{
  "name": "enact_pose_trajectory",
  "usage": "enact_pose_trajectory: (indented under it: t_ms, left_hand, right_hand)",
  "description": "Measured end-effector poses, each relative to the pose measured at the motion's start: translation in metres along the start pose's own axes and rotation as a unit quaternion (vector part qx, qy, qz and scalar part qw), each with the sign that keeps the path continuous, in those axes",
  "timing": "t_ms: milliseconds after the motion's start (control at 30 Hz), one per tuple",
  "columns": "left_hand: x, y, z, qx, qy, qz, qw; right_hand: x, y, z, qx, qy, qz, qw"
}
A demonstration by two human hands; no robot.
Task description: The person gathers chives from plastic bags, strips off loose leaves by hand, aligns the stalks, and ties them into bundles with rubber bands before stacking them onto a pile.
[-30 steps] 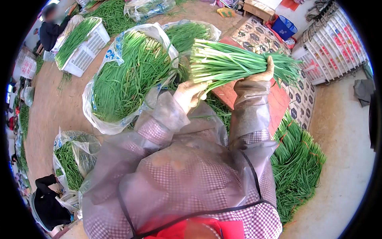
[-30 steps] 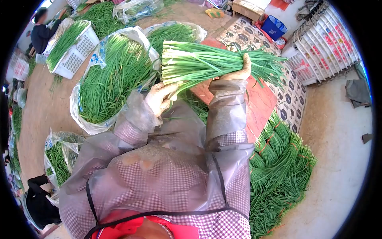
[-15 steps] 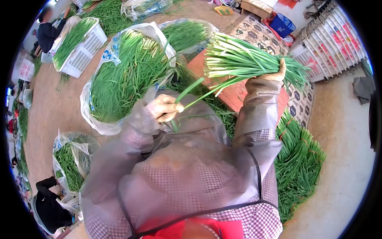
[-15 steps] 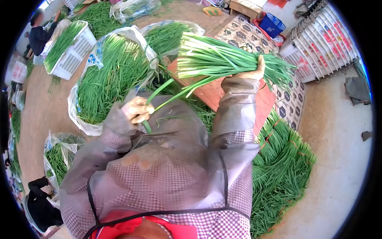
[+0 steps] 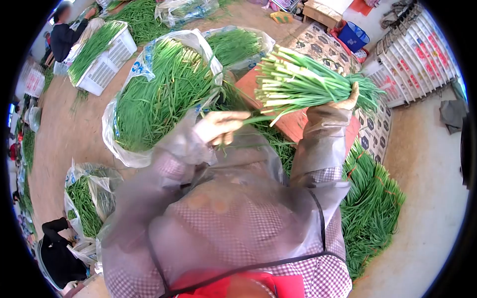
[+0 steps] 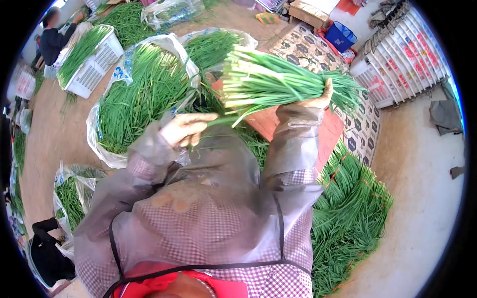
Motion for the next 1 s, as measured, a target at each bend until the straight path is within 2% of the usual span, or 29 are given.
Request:
enact_pose_trajectory:
  t_ms: [67,133,200,233,267,333,367,500,600,667,700,733,767,800,833,867,900,933,967,1000]
  left_hand:
    - [-0.009,-0.018,-0.022,0.017,0.183,-0.031,0.982]
    - [0.000,-0.036,-0.025,0.105,0.229,-0.085,0.964]
    - [0.004,-0.043,-0.030,0.081,0.279,-0.093,0.952]
    - [0.005,-0.044,-0.030,0.076,0.295,-0.102,0.947]
    - [0.005,-0.044,-0.029,0.076,0.295,-0.105,0.947]
    - [0.006,-0.040,-0.026,0.088,0.221,-0.074,0.968]
    - [0.010,-0.041,-0.024,0.131,0.231,-0.085,0.960]
    - [0.004,-0.021,-0.023,0.120,0.174,-0.034,0.977]
    - [0.017,-0.010,-0.004,0.109,0.135,-0.039,0.984]
    - [0.022,-0.001,0.012,0.096,0.119,-0.023,0.988]
    - [0.031,-0.003,0.023,0.061,-0.017,0.029,0.998]
    - [0.033,-0.001,0.029,0.025,-0.153,0.081,0.985]
    - [0.034,0.007,0.033,-0.037,-0.245,0.077,0.966]
    - [0.036,0.009,0.031,-0.037,-0.244,0.078,0.966]
    - [0.025,0.014,0.032,-0.157,-0.392,-0.040,0.905]
    - [0.014,0.022,0.028,-0.269,-0.520,-0.156,0.796]
    - [0.003,0.019,0.020,-0.200,-0.418,-0.130,0.876]
    - [-0.012,0.023,0.008,-0.200,-0.418,-0.129,0.877]
    - [-0.020,0.024,-0.003,-0.113,-0.240,-0.080,0.961]
    - [-0.023,0.022,-0.014,-0.022,-0.049,-0.028,0.998]
  right_hand:
    - [-0.012,0.002,0.009,0.031,0.002,-0.040,0.999]
    - [-0.019,0.007,0.009,0.141,-0.006,-0.103,0.985]
    - [-0.022,-0.005,0.023,0.086,0.017,-0.028,0.996]
    - [-0.021,-0.007,0.019,0.132,0.003,-0.044,0.990]
    - [-0.023,-0.007,0.016,0.178,-0.060,-0.089,0.978]
    - [-0.022,-0.002,0.010,0.204,-0.079,-0.108,0.970]
    - [-0.021,-0.003,0.013,0.180,-0.060,-0.092,0.978]
    - [-0.021,0.006,0.004,0.216,-0.072,-0.136,0.964]
    - [-0.011,-0.003,0.003,0.243,-0.076,-0.111,0.961]
    - [-0.001,-0.008,0.000,0.221,-0.063,-0.080,0.970]
    - [0.002,-0.011,0.002,0.216,-0.050,-0.073,0.972]
    - [0.007,-0.013,0.001,0.210,-0.038,-0.067,0.975]
    - [0.009,-0.013,-0.001,0.220,-0.031,-0.059,0.973]
    - [0.009,-0.011,-0.001,0.219,-0.031,-0.060,0.973]
    - [0.011,-0.010,0.000,0.209,-0.028,-0.051,0.976]
    - [0.011,-0.008,0.000,0.199,-0.025,-0.042,0.979]
    - [0.010,-0.007,0.001,0.210,-0.043,-0.061,0.975]
    - [0.009,-0.005,0.001,0.209,-0.043,-0.061,0.975]
    - [0.006,-0.003,0.001,0.209,-0.039,-0.055,0.976]
    - [0.004,0.000,0.000,0.209,-0.035,-0.050,0.976]
Point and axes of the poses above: each hand's wrist, its own y-axis away from the middle knuckle, its own z-axis out of the back of the hand, x = y × z, the point moved 4 cm from there along -y, towards the middle knuckle, and after that the axes turned 12 degrees about z, right-handed, at the moved point
